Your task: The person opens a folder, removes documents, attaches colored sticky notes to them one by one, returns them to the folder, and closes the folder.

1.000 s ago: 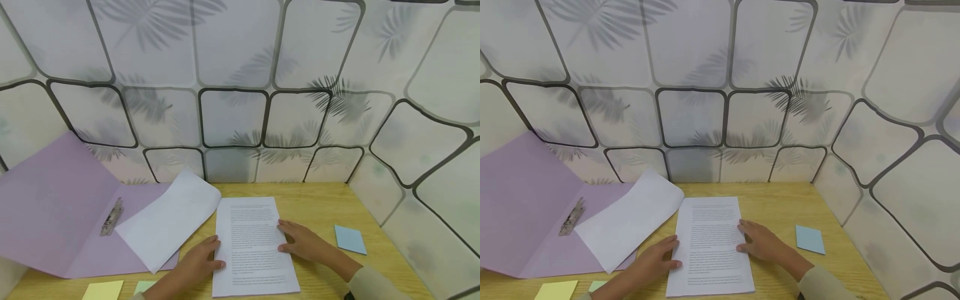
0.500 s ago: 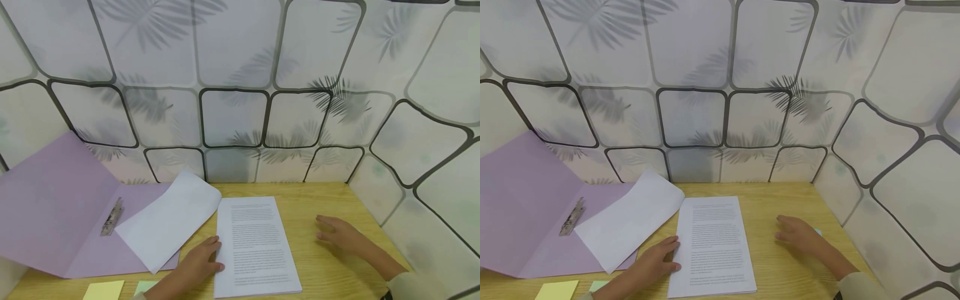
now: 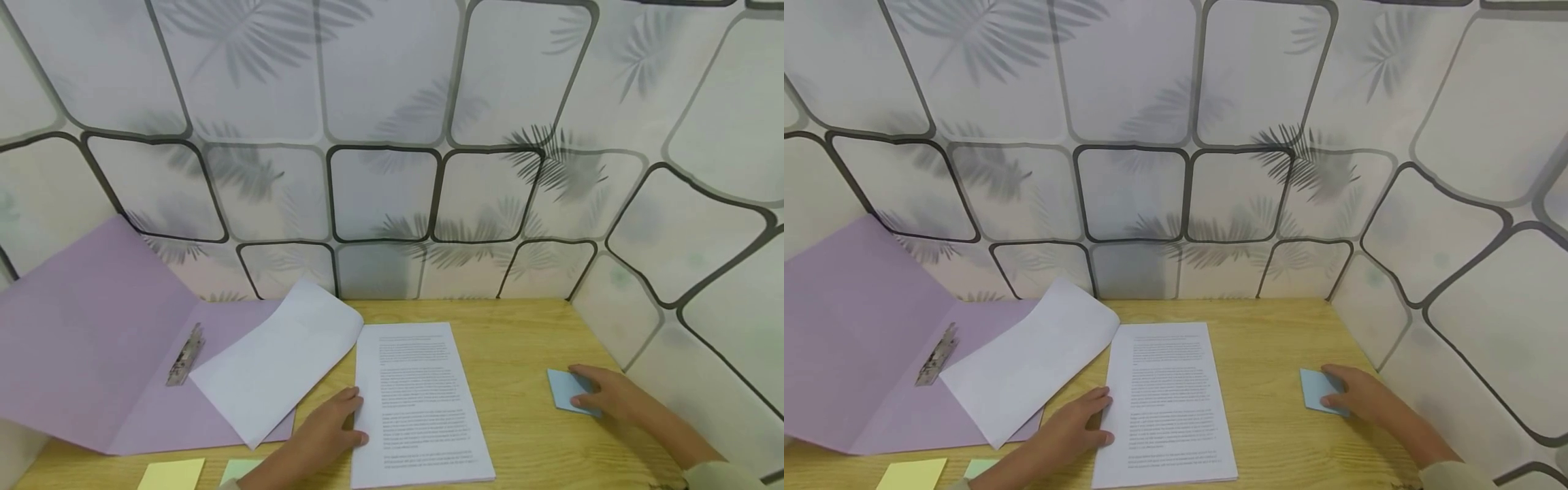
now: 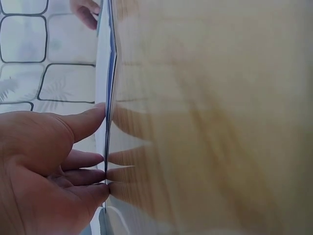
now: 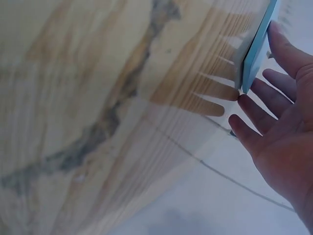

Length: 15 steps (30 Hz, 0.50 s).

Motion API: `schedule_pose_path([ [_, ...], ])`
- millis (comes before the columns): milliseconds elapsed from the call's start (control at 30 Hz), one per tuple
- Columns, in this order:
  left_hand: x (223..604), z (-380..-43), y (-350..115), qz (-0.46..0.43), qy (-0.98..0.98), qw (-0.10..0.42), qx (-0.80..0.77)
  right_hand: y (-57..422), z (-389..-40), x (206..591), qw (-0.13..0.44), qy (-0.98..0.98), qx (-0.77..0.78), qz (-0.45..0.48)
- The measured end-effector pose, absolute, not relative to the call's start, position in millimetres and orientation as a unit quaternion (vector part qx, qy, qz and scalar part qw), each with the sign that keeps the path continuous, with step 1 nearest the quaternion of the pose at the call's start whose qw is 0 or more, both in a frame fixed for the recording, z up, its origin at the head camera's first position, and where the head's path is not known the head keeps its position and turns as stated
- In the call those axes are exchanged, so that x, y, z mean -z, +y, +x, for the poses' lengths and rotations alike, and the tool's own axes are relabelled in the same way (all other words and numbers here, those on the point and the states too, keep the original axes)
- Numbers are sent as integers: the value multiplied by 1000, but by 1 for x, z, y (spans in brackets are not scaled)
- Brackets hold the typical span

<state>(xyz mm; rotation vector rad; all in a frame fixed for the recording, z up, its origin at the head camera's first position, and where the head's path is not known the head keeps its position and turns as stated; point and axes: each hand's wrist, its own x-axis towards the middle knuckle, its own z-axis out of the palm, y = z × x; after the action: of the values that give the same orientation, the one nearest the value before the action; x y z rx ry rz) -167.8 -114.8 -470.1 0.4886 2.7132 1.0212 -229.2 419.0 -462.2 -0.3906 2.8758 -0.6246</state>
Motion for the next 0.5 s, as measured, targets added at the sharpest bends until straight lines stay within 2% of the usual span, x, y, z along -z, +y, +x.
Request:
schedule_pose_path([
  [267, 472, -166, -109, 157, 921, 105, -340, 417, -231, 463, 45, 971, 183, -147],
  [500, 472, -167, -108, 151, 920, 113, -343, 411, -229, 460, -8, 966, 218, -136],
])
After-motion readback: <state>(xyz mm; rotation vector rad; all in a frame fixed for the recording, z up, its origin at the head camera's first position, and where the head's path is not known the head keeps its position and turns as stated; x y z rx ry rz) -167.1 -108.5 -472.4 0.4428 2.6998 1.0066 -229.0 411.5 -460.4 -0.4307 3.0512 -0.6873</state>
